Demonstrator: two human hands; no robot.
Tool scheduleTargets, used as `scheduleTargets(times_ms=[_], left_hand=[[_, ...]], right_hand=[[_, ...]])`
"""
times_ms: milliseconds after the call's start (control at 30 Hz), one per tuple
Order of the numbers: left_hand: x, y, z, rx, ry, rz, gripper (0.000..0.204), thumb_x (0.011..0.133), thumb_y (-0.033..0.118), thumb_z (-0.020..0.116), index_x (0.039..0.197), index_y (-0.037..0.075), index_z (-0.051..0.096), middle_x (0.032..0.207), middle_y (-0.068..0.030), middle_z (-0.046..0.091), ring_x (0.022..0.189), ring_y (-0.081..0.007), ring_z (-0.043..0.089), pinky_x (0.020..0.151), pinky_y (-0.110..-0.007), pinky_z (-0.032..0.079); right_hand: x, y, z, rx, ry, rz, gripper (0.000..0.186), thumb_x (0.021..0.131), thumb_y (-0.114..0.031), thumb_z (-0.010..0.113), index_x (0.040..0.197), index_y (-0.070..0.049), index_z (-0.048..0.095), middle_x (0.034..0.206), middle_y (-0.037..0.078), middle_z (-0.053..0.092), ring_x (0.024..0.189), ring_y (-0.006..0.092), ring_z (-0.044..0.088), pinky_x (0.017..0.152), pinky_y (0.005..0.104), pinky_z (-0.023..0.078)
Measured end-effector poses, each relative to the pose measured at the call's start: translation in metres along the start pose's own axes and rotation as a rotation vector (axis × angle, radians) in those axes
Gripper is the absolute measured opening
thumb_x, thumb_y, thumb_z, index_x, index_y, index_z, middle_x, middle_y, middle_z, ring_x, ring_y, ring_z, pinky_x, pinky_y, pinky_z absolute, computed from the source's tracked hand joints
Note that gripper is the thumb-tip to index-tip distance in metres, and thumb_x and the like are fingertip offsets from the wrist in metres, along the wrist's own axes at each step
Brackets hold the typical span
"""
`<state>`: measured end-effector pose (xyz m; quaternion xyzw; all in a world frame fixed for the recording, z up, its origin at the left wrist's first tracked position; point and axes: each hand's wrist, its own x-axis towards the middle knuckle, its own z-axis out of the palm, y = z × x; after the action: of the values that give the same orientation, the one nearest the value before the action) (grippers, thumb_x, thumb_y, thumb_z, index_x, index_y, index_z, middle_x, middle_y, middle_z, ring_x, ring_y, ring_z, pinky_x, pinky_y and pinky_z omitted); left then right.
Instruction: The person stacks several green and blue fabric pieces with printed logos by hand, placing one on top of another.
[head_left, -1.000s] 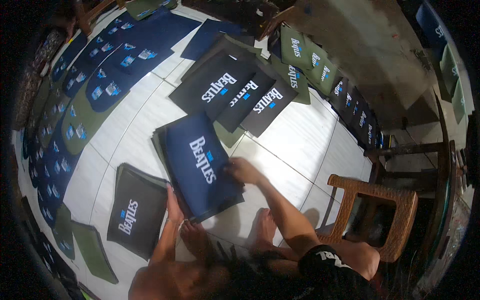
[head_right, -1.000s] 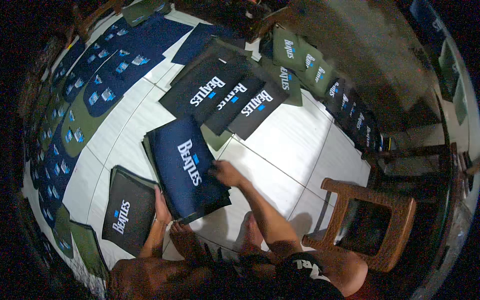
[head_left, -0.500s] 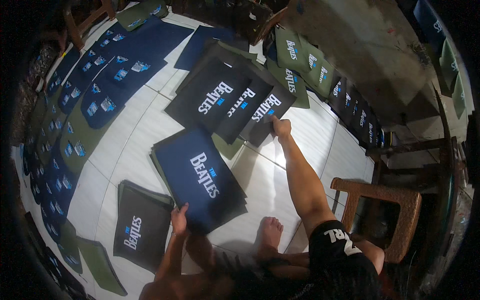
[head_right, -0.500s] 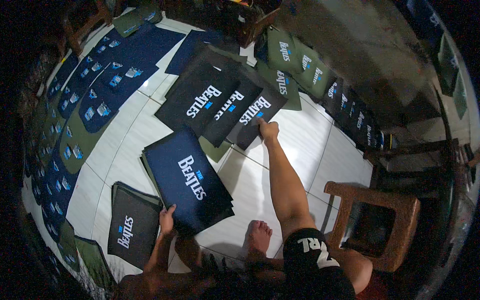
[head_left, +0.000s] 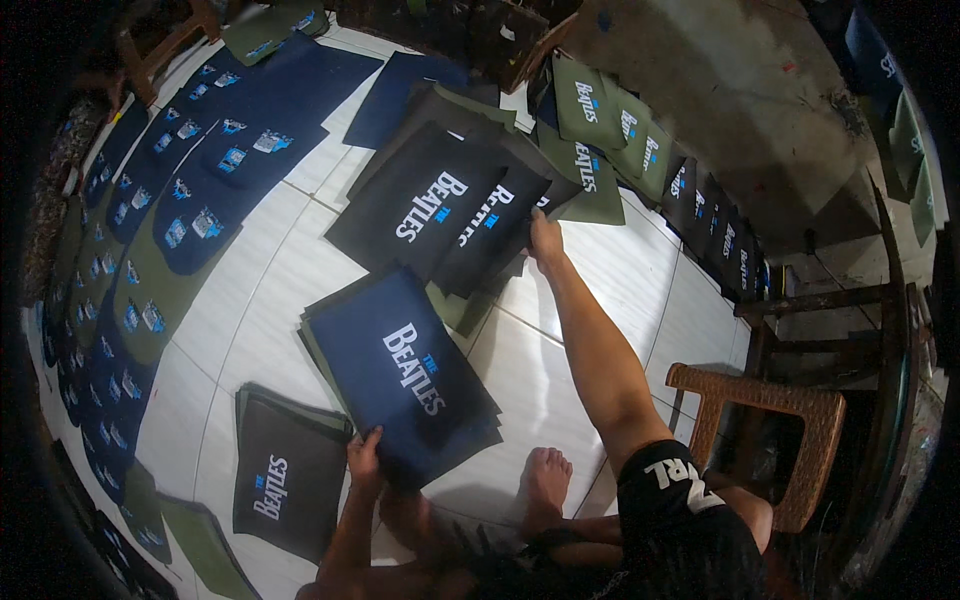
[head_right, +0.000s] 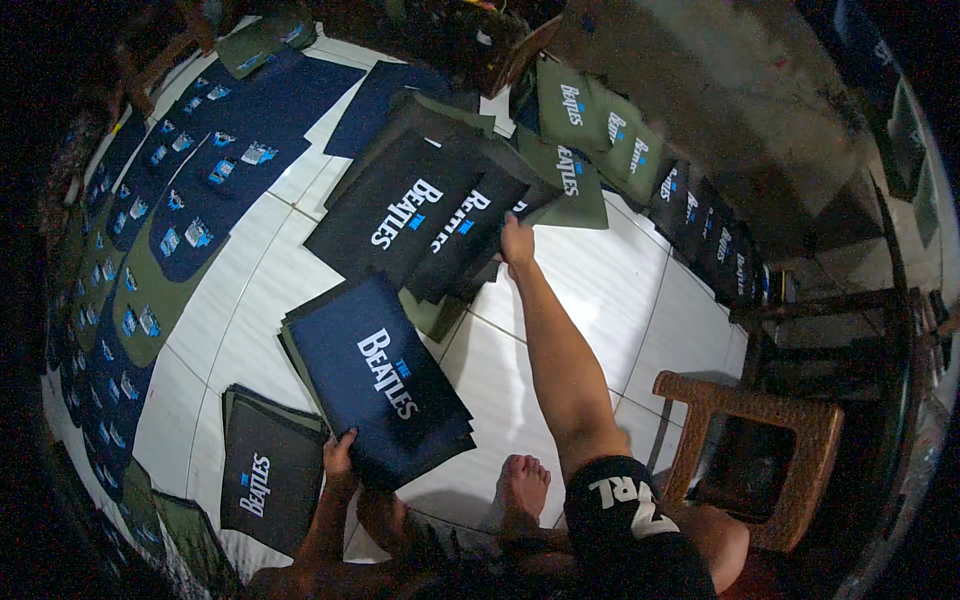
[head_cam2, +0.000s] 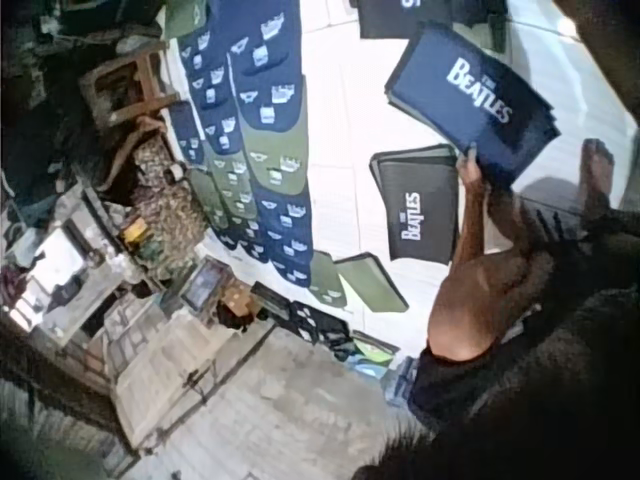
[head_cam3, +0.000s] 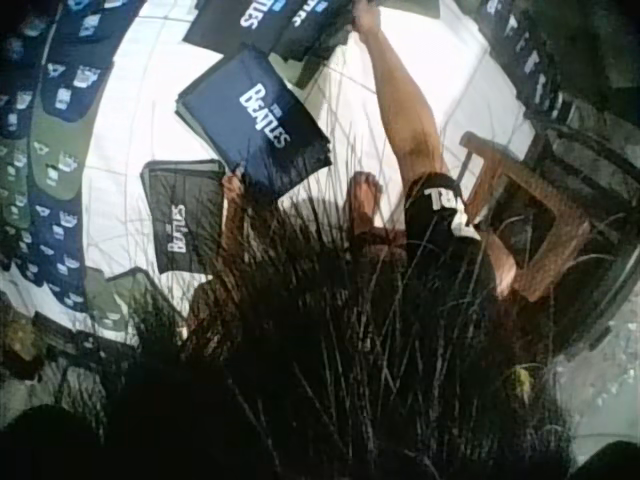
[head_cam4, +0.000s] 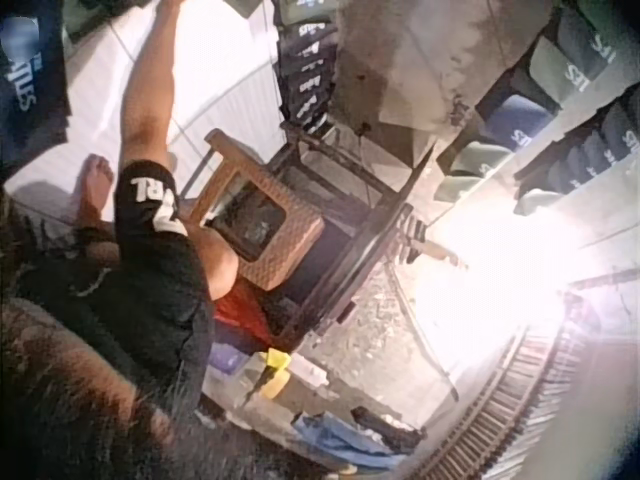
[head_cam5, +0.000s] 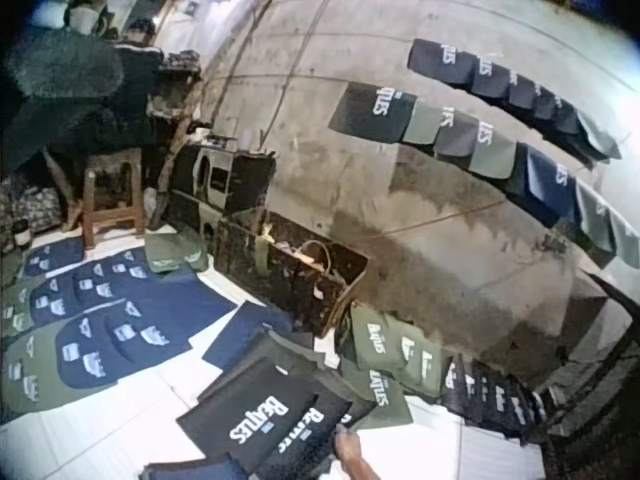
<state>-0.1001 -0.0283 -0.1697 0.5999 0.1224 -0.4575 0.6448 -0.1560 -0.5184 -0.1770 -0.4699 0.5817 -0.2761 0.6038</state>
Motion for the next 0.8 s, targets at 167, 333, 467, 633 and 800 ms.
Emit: scheduleTargets(times_ms=[167, 333, 467, 633, 800], left_hand=[[0.01, -0.013, -0.005, -0.041, -0.014, -0.046, 0.021, 0.087, 0.011, 0.062, 0.097, -0.007, 0.064, 0.095, -0.009, 0.066, 0.083, -0.0169, 0.061, 0.077, -0.029, 0.047], [0.01, -0.017, -0.014, 0.048, 0.072, -0.02, 0.02, 0.087, 0.015, 0.064, 0.095, -0.003, 0.065, 0.087, -0.0052, 0.066, 0.072, -0.0137, 0.059, 0.067, -0.028, 0.047], [0.006, -0.015, 0.001, 0.099, -0.088, 0.139, 0.02, 0.087, 0.016, 0.064, 0.094, -0.003, 0.065, 0.087, -0.0046, 0.066, 0.072, -0.0134, 0.059, 0.067, -0.027, 0.047], [0.003, -0.003, -0.014, 0.302, -0.045, 0.121, 0.023, 0.089, 0.015, 0.062, 0.098, -0.005, 0.064, 0.09, -0.0067, 0.066, 0.077, -0.0148, 0.06, 0.072, -0.029, 0.047], [-0.008, 0.008, -0.013, 0.165, 0.016, 0.022, 0.03, 0.088, 0.013, 0.06, 0.111, -0.007, 0.058, 0.1, -0.0092, 0.065, 0.086, -0.0175, 0.06, 0.078, -0.032, 0.047]], right_hand=[[0.014, -0.013, 0.025, -0.332, 0.256, -0.082, 0.051, 0.068, -0.031, 0.08, 0.095, 0.01, 0.065, 0.089, 0.016, 0.068, 0.077, 0.0243, 0.067, 0.063, 0.0363, 0.053], [0.009, -0.025, 0.058, -0.277, 0.181, 0.057, 0.042, 0.064, -0.018, 0.082, 0.092, 0.008, 0.065, 0.089, 0.016, 0.068, 0.078, 0.025, 0.067, 0.063, 0.037, 0.053], [0.053, 0.005, 0.044, -0.08, 0.126, 0.027, 0.046, 0.066, -0.019, 0.081, 0.099, 0.009, 0.063, 0.094, 0.016, 0.067, 0.079, 0.0264, 0.067, 0.066, 0.0368, 0.053], [0.006, -0.022, 0.122, -0.256, 0.31, 0.025, 0.057, 0.063, -0.02, 0.083, 0.107, 0.008, 0.059, 0.115, 0.027, 0.061, 0.104, 0.0388, 0.061, 0.092, 0.0427, 0.049], [-0.015, -0.046, 0.134, -0.302, 0.253, -0.042, 0.055, 0.061, -0.019, 0.083, 0.103, 0.008, 0.06, 0.111, 0.029, 0.062, 0.105, 0.0395, 0.061, 0.088, 0.0417, 0.051]])
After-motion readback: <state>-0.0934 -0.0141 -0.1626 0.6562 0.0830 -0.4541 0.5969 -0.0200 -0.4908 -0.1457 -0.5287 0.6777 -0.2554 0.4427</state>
